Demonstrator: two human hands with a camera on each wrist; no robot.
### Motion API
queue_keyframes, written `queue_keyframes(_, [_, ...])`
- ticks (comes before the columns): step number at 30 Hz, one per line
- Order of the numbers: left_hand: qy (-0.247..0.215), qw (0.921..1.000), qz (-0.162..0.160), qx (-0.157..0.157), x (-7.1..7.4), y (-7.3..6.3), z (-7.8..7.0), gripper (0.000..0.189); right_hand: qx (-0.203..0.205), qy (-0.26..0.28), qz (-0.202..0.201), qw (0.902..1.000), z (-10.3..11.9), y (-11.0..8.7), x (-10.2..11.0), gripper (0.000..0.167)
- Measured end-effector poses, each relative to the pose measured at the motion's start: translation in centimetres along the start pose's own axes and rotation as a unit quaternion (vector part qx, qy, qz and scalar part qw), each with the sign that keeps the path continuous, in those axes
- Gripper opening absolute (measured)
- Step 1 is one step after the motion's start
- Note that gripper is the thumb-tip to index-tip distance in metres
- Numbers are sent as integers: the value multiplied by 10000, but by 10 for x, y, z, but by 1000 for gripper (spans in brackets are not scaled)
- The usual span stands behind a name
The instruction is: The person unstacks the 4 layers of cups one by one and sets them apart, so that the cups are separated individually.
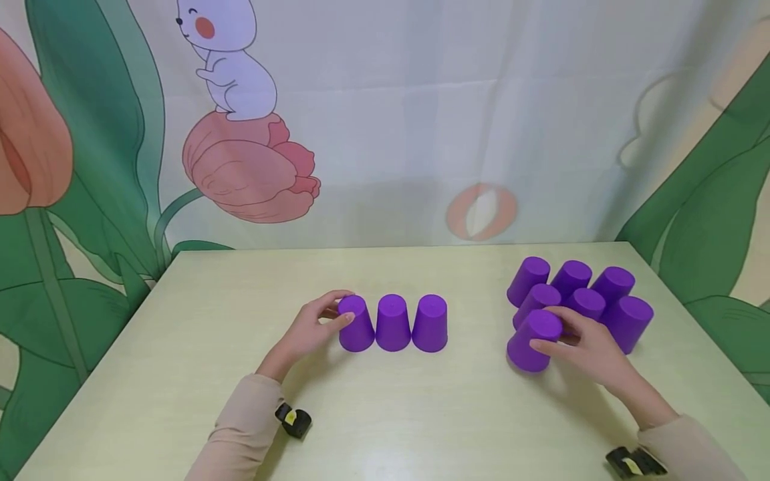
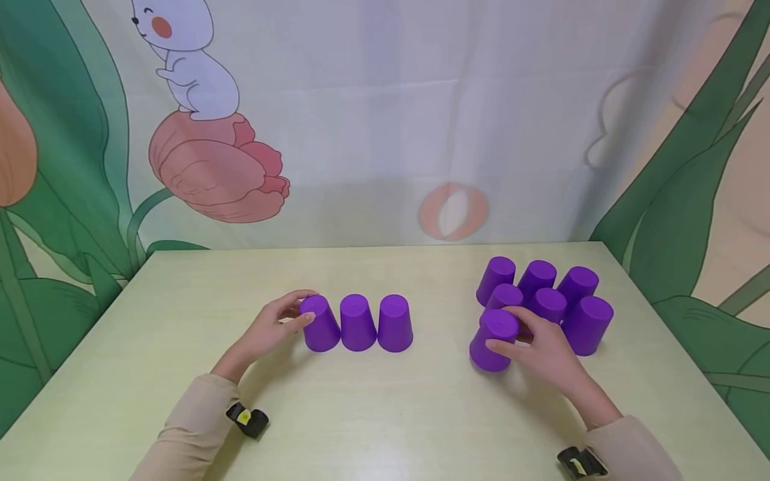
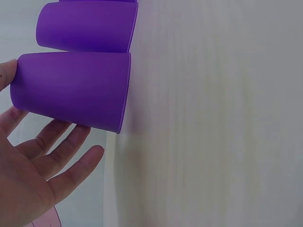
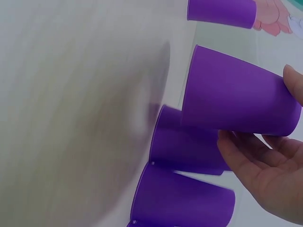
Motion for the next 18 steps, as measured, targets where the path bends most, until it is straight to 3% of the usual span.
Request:
queue_keyframes(12, [-33, 10000, 18, 43, 1, -1, -2, 39, -272, 17, -26, 9996, -21, -16, 16, 57])
queue_keyframes(14, [-48, 9999, 49, 73, 2, -4, -13, 39, -283, -8, -57, 9996, -24, -18, 20, 57])
queue_keyframes(18, [-47, 9999, 73, 89, 2, -5, -13, 39, -410, -85, -105, 9991, -30, -23, 27, 59])
Point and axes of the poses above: each hand's wrist, its own y-axis towards the middle knuckle, its own x-axis out of the back of the hand, z = x × y, the point moved 8 cm from there along y, towards the middle knuckle, and after that the axes turned 1 degree about z, right-handed, at the moved point
